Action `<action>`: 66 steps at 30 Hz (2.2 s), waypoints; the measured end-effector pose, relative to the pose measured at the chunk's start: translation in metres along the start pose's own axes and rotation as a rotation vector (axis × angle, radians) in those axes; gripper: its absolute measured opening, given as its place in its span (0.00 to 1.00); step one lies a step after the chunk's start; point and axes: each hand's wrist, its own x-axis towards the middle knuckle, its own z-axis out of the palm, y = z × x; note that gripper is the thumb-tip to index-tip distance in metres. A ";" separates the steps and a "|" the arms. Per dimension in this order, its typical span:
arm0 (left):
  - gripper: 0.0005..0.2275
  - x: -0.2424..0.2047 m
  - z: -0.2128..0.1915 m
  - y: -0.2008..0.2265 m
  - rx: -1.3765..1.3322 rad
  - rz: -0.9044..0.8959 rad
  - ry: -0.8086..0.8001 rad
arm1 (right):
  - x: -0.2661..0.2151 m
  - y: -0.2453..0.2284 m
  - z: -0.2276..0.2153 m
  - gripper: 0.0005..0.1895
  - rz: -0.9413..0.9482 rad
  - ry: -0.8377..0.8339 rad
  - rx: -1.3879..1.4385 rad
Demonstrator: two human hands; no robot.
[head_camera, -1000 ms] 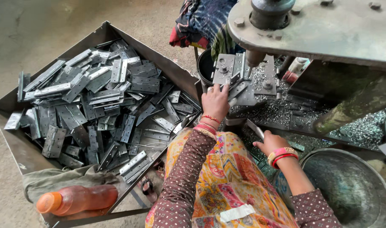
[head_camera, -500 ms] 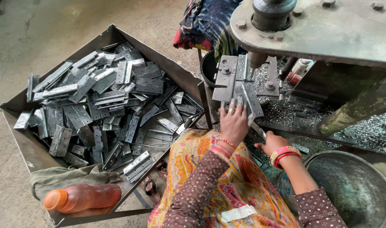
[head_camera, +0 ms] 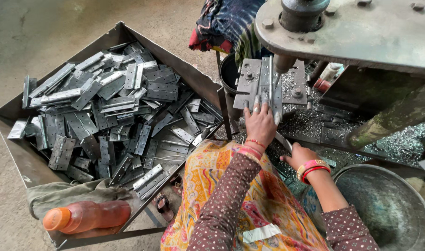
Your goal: The person sits on the floor and repeatedly places metal pieces into a press machine. They use a lever to operate the press, then remove the processed pieces and place them into a nearby metal bin.
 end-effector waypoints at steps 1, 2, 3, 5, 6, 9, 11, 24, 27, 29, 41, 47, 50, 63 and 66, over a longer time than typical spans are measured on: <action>0.19 0.001 0.002 -0.002 0.014 -0.003 0.030 | 0.002 0.002 0.004 0.35 -0.001 0.006 -0.003; 0.19 0.008 0.003 -0.004 0.027 -0.006 0.062 | 0.004 0.005 0.009 0.35 -0.001 0.014 -0.007; 0.19 0.012 0.003 -0.005 0.040 -0.008 0.093 | 0.004 0.008 0.015 0.34 -0.014 0.034 -0.005; 0.17 0.019 0.003 -0.008 -0.007 0.008 0.093 | 0.008 0.015 0.030 0.33 -0.035 0.086 0.002; 0.16 0.020 0.003 -0.010 -0.031 0.016 0.092 | 0.007 0.017 0.043 0.30 -0.041 0.119 0.062; 0.16 0.018 0.003 -0.017 0.021 0.047 0.258 | 0.003 0.024 0.085 0.23 -0.028 0.204 0.176; 0.14 0.013 0.005 -0.021 -0.035 0.046 0.248 | 0.007 0.031 0.104 0.21 0.012 0.225 0.144; 0.14 0.039 0.022 -0.016 0.048 0.010 0.331 | 0.005 0.020 0.046 0.29 -0.036 0.134 0.072; 0.12 0.044 0.020 -0.018 0.053 0.014 0.235 | -0.009 0.020 0.079 0.24 -0.009 0.216 0.167; 0.12 0.035 0.022 -0.020 0.021 0.003 0.250 | -0.007 0.023 0.091 0.23 0.021 0.211 0.147; 0.12 0.060 0.036 -0.014 -0.086 -0.016 0.245 | -0.002 0.015 0.042 0.27 -0.059 0.094 0.161; 0.13 0.031 0.031 -0.020 -0.054 0.024 0.167 | -0.011 0.024 0.096 0.24 -0.051 0.180 0.169; 0.14 0.042 0.018 -0.022 -0.017 0.047 0.169 | 0.007 0.022 0.060 0.30 -0.037 0.073 0.066; 0.12 0.081 0.026 -0.032 -0.062 -0.003 0.066 | -0.013 0.018 0.091 0.25 -0.006 0.152 0.140; 0.11 0.081 0.021 -0.032 -0.027 0.047 0.161 | -0.001 0.017 0.059 0.28 -0.046 0.136 0.159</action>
